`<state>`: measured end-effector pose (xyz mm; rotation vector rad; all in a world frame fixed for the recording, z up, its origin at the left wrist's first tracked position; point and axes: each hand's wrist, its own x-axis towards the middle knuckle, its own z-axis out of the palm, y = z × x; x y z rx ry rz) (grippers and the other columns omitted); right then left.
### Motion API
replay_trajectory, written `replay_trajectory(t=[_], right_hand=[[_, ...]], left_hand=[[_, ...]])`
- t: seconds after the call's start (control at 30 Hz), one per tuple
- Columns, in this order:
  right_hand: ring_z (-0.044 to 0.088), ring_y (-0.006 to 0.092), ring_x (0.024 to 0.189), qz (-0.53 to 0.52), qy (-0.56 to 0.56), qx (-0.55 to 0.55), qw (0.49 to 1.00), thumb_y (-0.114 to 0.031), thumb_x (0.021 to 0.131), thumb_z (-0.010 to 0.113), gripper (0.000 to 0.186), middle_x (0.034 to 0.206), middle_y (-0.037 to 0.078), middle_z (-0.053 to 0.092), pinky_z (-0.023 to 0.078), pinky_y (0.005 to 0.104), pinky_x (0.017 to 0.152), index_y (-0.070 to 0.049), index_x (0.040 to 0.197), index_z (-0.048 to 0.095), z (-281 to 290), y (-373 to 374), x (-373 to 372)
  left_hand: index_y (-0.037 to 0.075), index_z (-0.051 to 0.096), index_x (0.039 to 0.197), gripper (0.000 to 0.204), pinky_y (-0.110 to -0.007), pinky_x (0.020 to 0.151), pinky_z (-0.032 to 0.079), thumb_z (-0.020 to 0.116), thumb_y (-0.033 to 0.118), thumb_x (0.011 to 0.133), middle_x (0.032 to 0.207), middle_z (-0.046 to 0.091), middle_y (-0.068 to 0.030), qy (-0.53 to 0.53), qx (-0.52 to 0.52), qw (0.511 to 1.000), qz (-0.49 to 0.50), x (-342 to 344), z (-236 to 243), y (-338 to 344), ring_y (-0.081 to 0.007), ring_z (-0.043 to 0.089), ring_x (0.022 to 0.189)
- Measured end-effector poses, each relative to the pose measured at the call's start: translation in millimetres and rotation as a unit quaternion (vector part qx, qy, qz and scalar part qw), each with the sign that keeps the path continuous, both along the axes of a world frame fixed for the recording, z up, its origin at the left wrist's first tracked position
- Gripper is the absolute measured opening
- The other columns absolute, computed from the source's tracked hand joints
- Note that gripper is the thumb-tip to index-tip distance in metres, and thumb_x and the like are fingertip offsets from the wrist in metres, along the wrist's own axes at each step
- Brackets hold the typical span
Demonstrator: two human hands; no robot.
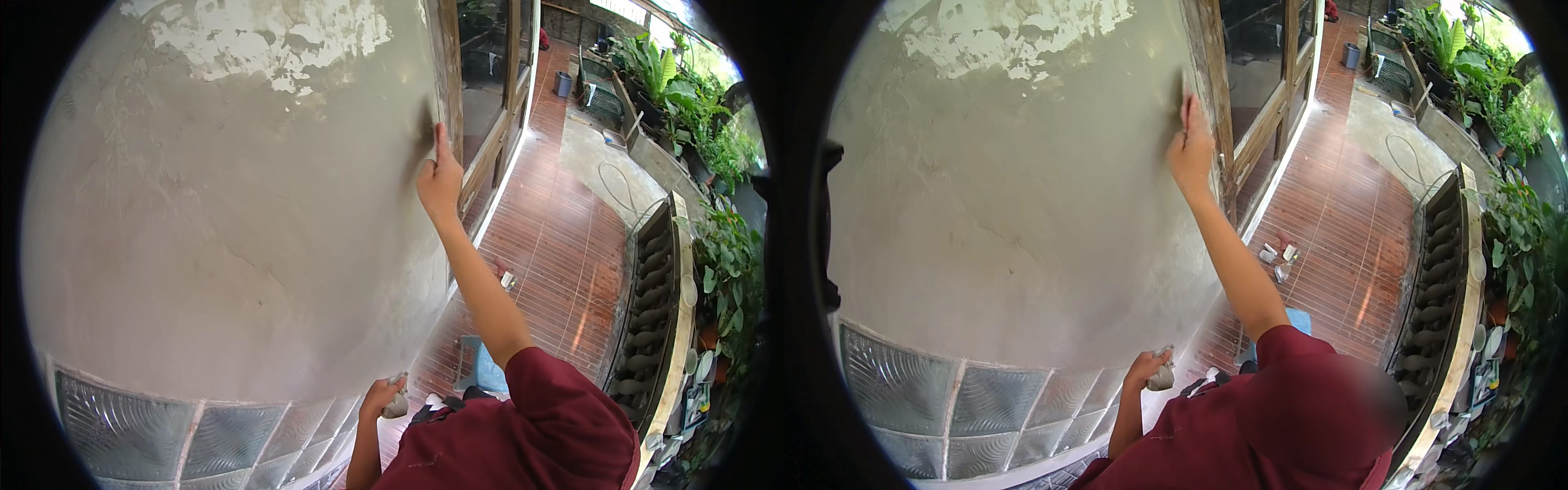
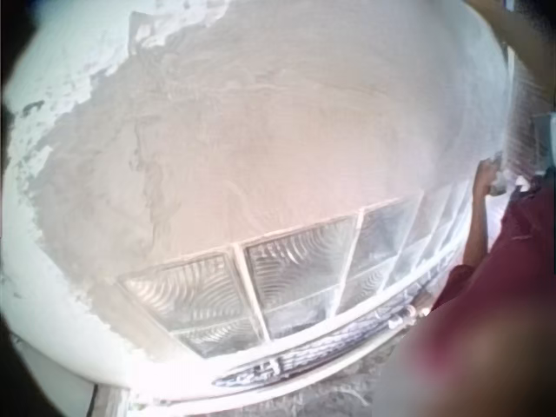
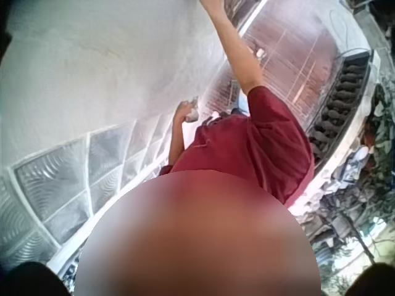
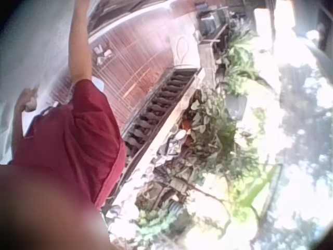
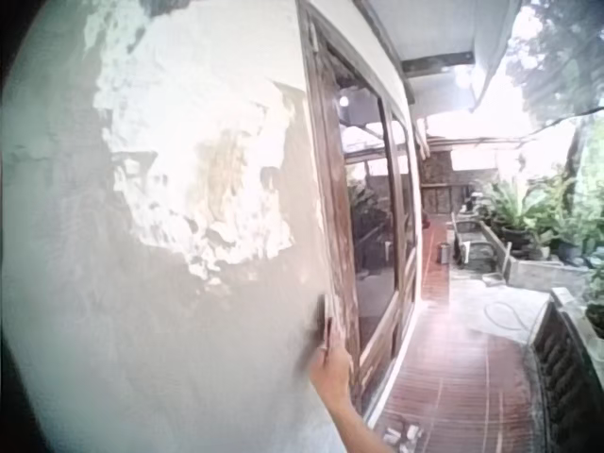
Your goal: The person applies plaster to a wall using a trowel, repeatedly smoothing and spreading the material across the surface. The person stands on a small stool to reach higher areas and continues the process throughout the clip.
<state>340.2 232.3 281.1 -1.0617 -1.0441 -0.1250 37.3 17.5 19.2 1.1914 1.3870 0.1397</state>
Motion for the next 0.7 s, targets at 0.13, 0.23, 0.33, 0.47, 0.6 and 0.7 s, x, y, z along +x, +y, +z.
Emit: replay_trajectory(t=[0.13, 0.23, 0.33, 0.47, 0.6, 0.7], right_hand=[[0.054, 0.0371, 0.112, -0.036, -0.036, -0.023, 0.998, 0.014, 0.071, 0.042, 0.065, 0.126, 0.026, 0.051, 0.044, 0.034, 0.093, 0.002, 0.135, 0.041, 5, -3, -33], [0.065, 0.0344, 0.094, 0.0, -0.057, -0.022, 0.998, 0.015, 0.07, 0.041, 0.068, 0.115, 0.024, 0.06, 0.048, 0.0286, 0.079, -0.005, 0.135, 0.046, -7, -39, -51], [0.067, 0.0318, 0.086, -0.009, -0.073, -0.001, 0.997, 0.016, 0.07, 0.039, 0.068, 0.112, 0.023, 0.062, 0.049, 0.0287, 0.073, -0.007, 0.134, 0.048, -16, -73, -41], [0.067, 0.0313, 0.087, -0.13, -0.015, -0.012, 0.991, 0.015, 0.071, 0.04, 0.067, 0.111, 0.023, 0.063, 0.05, 0.031, 0.074, -0.007, 0.134, 0.048, 3, -48, -1], [0.063, 0.0372, 0.095, -0.087, -0.024, 0.025, 0.996, 0.014, 0.074, 0.041, 0.06, 0.107, 0.024, 0.061, 0.05, 0.0373, 0.081, -0.001, 0.131, 0.048, 25, 4, 20], [0.054, 0.0372, 0.113, -0.024, -0.026, -0.061, 0.998, 0.014, 0.073, 0.038, 0.064, 0.124, 0.026, 0.052, 0.045, 0.0374, 0.092, -0.002, 0.134, 0.044, 2, -1, -32]], left_hand=[[0.0, 0.066, 0.091, 0.041, -0.032, 0.061, 0.047, 0.067, 0.04, 0.086, 0.079, 0.064, -0.0046, 0.003, -0.047, 0.999, 0.022, -13, -9, -4, -0.0139, 0.058, 0.067], [-0.001, 0.066, 0.089, 0.043, -0.032, 0.059, 0.045, 0.067, 0.042, 0.085, 0.076, 0.062, -0.005, -0.023, -0.044, 0.999, 0.022, -15, -12, -5, -0.0138, 0.056, 0.063], [-0.002, 0.066, 0.088, 0.043, -0.032, 0.058, 0.044, 0.067, 0.041, 0.084, 0.074, 0.061, -0.0053, -0.041, -0.037, 0.998, 0.015, -15, -4, -5, -0.0134, 0.055, 0.062], [-0.002, 0.066, 0.09, 0.041, -0.032, 0.057, 0.044, 0.067, 0.039, 0.085, 0.074, 0.061, -0.0049, 0.005, -0.011, 1.0, -0.019, -16, 13, -3, -0.0127, 0.055, 0.062], [-0.002, 0.065, 0.091, 0.042, -0.032, 0.059, 0.045, 0.067, 0.039, 0.085, 0.076, 0.062, -0.0052, 0.008, -0.038, 0.999, -0.004, -22, 16, -9, -0.0131, 0.056, 0.063], [-0.003, 0.065, 0.092, 0.043, -0.032, 0.06, 0.046, 0.067, 0.039, 0.085, 0.077, 0.062, -0.0059, -0.008, -0.043, 0.999, 0.01, -33, 9, -18, -0.0139, 0.057, 0.065]])
